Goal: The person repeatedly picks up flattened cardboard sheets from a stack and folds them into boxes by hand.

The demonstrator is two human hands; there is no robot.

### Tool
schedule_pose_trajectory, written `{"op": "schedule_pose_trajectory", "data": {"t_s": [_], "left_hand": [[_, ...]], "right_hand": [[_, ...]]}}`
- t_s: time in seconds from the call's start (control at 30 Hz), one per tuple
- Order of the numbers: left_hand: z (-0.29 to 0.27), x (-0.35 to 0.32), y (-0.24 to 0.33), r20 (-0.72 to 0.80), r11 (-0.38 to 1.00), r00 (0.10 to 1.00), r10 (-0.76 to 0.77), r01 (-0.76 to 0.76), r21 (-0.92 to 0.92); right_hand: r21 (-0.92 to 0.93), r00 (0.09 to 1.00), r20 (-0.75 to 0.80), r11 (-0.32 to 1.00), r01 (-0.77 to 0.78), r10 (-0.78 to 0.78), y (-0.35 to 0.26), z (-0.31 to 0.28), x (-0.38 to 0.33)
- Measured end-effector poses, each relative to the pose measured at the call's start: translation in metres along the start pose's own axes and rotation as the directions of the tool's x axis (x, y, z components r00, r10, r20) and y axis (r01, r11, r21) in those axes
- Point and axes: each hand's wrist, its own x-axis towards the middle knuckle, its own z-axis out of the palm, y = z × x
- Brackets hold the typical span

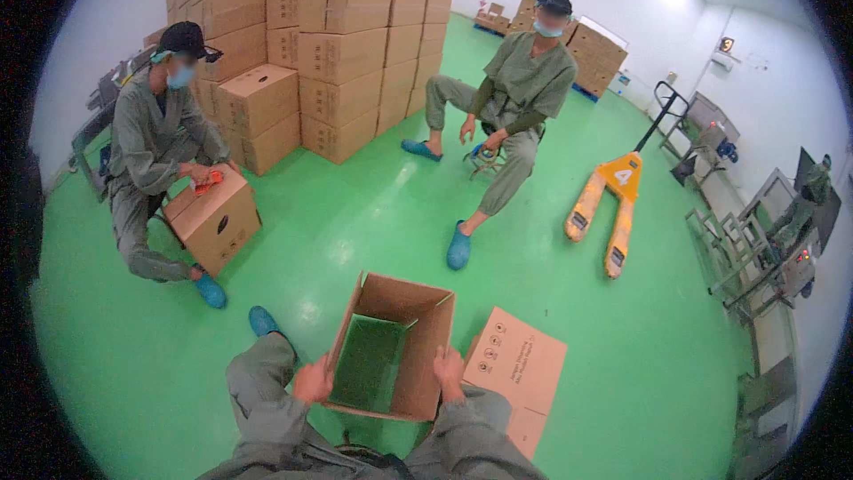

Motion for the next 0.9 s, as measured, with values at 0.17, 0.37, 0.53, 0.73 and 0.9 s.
{"op": "schedule_pose_trajectory", "data": {"t_s": [0.17,0.37,0.53,0.73,0.9], "left_hand": [[0.021,-0.076,0.047,-0.154,0.892,0.888,0.433,-0.398,0.217],[0.069,-0.018,0.075,0.298,0.969,0.932,0.205,-0.237,0.074],[0.096,0.076,0.019,0.587,0.981,0.806,-0.077,0.166,-0.100],[0.131,0.110,0.016,0.605,0.950,0.745,-0.280,0.125,0.286],[0.014,0.158,0.059,-0.294,0.923,0.912,0.286,-0.179,0.341]], "right_hand": [[-0.093,0.965,0.131,0.967,0.239,-0.226,-0.066,0.038,0.021],[-0.125,0.881,0.291,0.898,0.421,-0.372,-0.110,0.047,0.045],[-0.050,0.829,0.346,0.873,0.485,-0.440,-0.111,0.039,0.051],[-0.104,0.805,0.316,0.825,0.556,-0.503,-0.104,0.038,0.031],[-0.046,0.783,0.382,0.836,0.546,-0.491,-0.110,0.035,0.037]]}}
